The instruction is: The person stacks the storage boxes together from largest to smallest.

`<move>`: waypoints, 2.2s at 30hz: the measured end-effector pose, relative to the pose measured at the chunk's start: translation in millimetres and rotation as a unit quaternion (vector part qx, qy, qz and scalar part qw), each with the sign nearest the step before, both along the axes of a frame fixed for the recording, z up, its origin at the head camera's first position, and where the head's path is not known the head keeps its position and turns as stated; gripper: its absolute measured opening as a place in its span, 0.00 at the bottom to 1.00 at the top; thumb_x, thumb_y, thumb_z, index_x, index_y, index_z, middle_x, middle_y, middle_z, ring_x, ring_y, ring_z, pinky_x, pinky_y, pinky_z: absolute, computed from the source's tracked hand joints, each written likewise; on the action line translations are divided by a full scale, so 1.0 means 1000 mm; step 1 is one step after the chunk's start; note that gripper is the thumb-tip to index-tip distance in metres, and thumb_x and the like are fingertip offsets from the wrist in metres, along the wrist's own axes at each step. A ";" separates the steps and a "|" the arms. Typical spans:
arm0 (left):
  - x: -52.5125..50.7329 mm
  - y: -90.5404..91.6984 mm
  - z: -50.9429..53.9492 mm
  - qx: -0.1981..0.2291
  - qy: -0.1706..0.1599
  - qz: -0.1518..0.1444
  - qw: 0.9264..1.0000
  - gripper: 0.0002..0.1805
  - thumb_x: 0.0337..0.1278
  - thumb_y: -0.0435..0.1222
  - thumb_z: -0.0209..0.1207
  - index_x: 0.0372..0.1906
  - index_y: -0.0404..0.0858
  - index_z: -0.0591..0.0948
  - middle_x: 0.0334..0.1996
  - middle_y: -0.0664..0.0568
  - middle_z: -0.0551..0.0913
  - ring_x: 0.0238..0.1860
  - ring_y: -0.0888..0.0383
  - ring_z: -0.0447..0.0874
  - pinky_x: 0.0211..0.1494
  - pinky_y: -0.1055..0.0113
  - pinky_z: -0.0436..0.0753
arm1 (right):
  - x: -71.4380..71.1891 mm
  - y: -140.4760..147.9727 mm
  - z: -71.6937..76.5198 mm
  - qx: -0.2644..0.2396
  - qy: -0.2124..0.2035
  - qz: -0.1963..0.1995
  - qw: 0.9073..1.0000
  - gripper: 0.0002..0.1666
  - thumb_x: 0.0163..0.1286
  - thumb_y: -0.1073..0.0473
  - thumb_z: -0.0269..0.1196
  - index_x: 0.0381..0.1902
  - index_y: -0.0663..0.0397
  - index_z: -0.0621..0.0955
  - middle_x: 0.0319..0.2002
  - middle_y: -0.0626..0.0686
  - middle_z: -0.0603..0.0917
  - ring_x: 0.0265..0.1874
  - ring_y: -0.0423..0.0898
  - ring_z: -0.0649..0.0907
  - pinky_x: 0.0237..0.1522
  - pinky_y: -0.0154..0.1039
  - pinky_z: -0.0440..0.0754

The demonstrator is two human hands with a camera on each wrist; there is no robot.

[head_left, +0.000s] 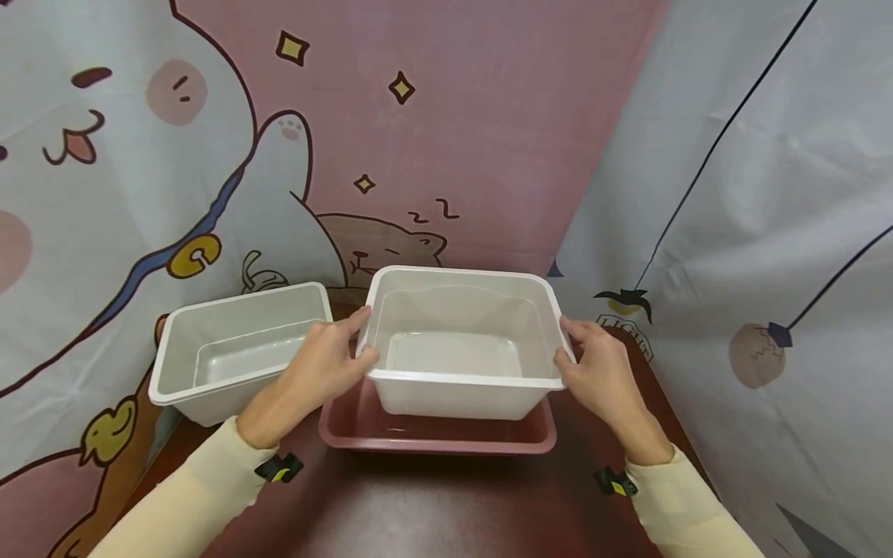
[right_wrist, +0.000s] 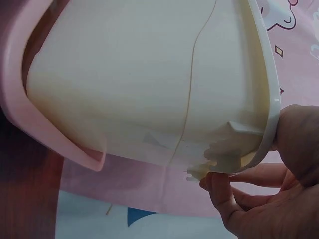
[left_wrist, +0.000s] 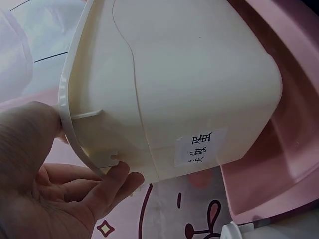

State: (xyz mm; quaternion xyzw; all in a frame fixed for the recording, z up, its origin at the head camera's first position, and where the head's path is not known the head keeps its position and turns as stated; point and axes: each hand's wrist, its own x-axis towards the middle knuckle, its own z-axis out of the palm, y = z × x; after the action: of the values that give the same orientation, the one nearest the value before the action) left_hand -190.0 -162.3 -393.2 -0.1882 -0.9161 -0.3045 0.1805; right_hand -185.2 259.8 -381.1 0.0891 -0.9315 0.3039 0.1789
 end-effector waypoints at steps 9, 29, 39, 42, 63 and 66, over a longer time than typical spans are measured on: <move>0.001 -0.003 -0.011 -0.001 0.022 -0.004 1.000 0.33 0.62 0.33 0.67 0.73 0.27 0.86 0.40 0.34 0.97 0.29 0.53 0.83 0.35 0.56 0.86 | 0.000 -0.003 -0.015 0.006 0.008 0.001 1.000 0.32 0.74 0.70 0.69 0.74 0.74 0.84 0.68 0.73 0.89 0.48 0.65 0.95 0.40 0.50 0.95; 0.003 -0.008 -0.030 0.009 0.020 -0.007 1.000 0.34 0.64 0.29 0.69 0.75 0.23 0.84 0.56 0.26 0.94 0.38 0.49 0.91 0.39 0.56 0.89 | 0.001 -0.008 -0.029 0.008 -0.018 0.009 1.000 0.32 0.75 0.70 0.69 0.75 0.74 0.83 0.71 0.74 0.87 0.52 0.68 0.94 0.50 0.64 0.97; 0.002 -0.011 -0.037 0.005 0.025 -0.007 1.000 0.35 0.62 0.31 0.70 0.74 0.22 0.84 0.58 0.26 0.94 0.42 0.44 0.96 0.44 0.49 0.93 | -0.001 -0.011 -0.037 0.004 -0.023 0.005 1.000 0.32 0.75 0.70 0.70 0.76 0.74 0.83 0.72 0.74 0.87 0.54 0.69 0.94 0.54 0.65 0.96; 0.002 -0.011 -0.040 0.006 0.024 -0.010 1.000 0.36 0.61 0.31 0.71 0.74 0.22 0.84 0.59 0.25 0.93 0.40 0.45 0.94 0.41 0.51 0.91 | -0.001 -0.011 -0.040 0.003 -0.024 0.003 1.000 0.32 0.75 0.70 0.70 0.76 0.73 0.83 0.73 0.73 0.87 0.55 0.69 0.94 0.54 0.65 0.96; -0.002 -0.016 -0.057 -0.005 0.038 -0.007 0.999 0.37 0.56 0.31 0.71 0.72 0.21 0.85 0.49 0.28 0.96 0.32 0.51 0.83 0.33 0.63 0.81 | -0.004 -0.015 -0.053 0.004 -0.022 0.006 1.000 0.32 0.75 0.70 0.70 0.75 0.74 0.83 0.72 0.74 0.87 0.56 0.70 0.94 0.54 0.66 0.96; -0.002 -0.016 -0.059 -0.012 0.039 -0.004 0.999 0.37 0.56 0.32 0.71 0.72 0.22 0.85 0.45 0.31 0.96 0.33 0.52 0.83 0.35 0.63 0.81 | -0.004 -0.015 -0.055 0.004 -0.024 0.007 1.000 0.32 0.75 0.70 0.70 0.75 0.74 0.83 0.72 0.74 0.87 0.56 0.69 0.94 0.55 0.66 0.96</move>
State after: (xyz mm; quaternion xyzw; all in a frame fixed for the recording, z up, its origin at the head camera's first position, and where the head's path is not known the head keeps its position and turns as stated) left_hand -192.1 -178.2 -451.9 -0.2053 -0.9114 -0.2864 0.2126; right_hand -189.6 244.7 -436.0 0.0889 -0.9362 0.3034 0.1538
